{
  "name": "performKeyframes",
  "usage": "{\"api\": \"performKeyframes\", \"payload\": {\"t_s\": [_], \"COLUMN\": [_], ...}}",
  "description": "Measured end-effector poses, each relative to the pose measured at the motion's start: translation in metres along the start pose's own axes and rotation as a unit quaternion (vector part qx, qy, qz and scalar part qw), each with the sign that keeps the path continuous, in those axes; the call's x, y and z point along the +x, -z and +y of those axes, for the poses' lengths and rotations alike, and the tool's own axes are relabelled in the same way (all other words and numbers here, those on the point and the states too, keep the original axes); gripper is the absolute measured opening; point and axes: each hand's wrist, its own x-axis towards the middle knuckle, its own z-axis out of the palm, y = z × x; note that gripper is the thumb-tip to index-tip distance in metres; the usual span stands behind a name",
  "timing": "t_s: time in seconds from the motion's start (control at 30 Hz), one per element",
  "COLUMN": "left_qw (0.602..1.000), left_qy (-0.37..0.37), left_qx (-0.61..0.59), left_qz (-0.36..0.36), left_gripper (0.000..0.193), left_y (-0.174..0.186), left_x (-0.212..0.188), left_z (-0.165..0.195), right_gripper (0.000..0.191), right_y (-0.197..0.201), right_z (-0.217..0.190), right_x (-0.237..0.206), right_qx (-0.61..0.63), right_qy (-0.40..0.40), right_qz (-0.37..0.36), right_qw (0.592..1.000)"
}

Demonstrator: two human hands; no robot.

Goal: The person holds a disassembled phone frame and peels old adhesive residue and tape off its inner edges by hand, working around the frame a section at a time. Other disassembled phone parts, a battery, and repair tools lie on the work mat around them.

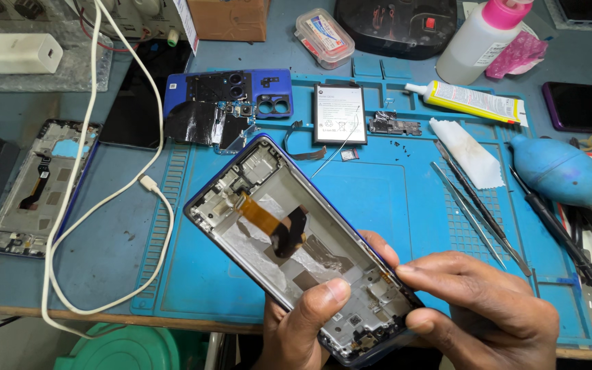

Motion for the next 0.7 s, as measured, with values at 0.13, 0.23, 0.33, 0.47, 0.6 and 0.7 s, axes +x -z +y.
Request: {"api": "performKeyframes", "payload": {"t_s": [0.13, 0.23, 0.33, 0.47, 0.6, 0.7], "left_qw": [0.998, 0.995, 0.993, 0.992, 0.989, 0.986], "left_qy": [-0.032, -0.025, -0.028, -0.028, -0.031, -0.034], "left_qx": [0.052, 0.087, 0.099, 0.112, 0.136, 0.154], "left_qz": [-0.034, -0.051, -0.063, -0.047, -0.046, -0.046], "left_gripper": [0.049, 0.049, 0.048, 0.048, 0.048, 0.047], "left_y": [0.004, 0.006, 0.008, 0.013, 0.019, 0.024], "left_x": [0.005, 0.008, 0.012, 0.016, 0.017, 0.017], "left_z": [0.000, 0.002, 0.003, 0.000, -0.001, 0.000], "right_gripper": [0.039, 0.039, 0.037, 0.030, 0.018, 0.014], "right_y": [0.002, 0.004, 0.005, 0.014, 0.020, 0.026], "right_z": [0.002, 0.006, 0.010, 0.016, 0.022, 0.028], "right_x": [0.002, 0.001, -0.003, -0.004, 0.000, 0.008], "right_qx": [-0.021, -0.004, 0.040, 0.021, 0.042, 0.031], "right_qy": [-0.012, -0.045, -0.099, -0.180, -0.231, -0.284], "right_qz": [-0.005, 0.015, 0.039, 0.048, 0.038, 0.013], "right_qw": [1.000, 0.999, 0.994, 0.982, 0.971, 0.958]}}
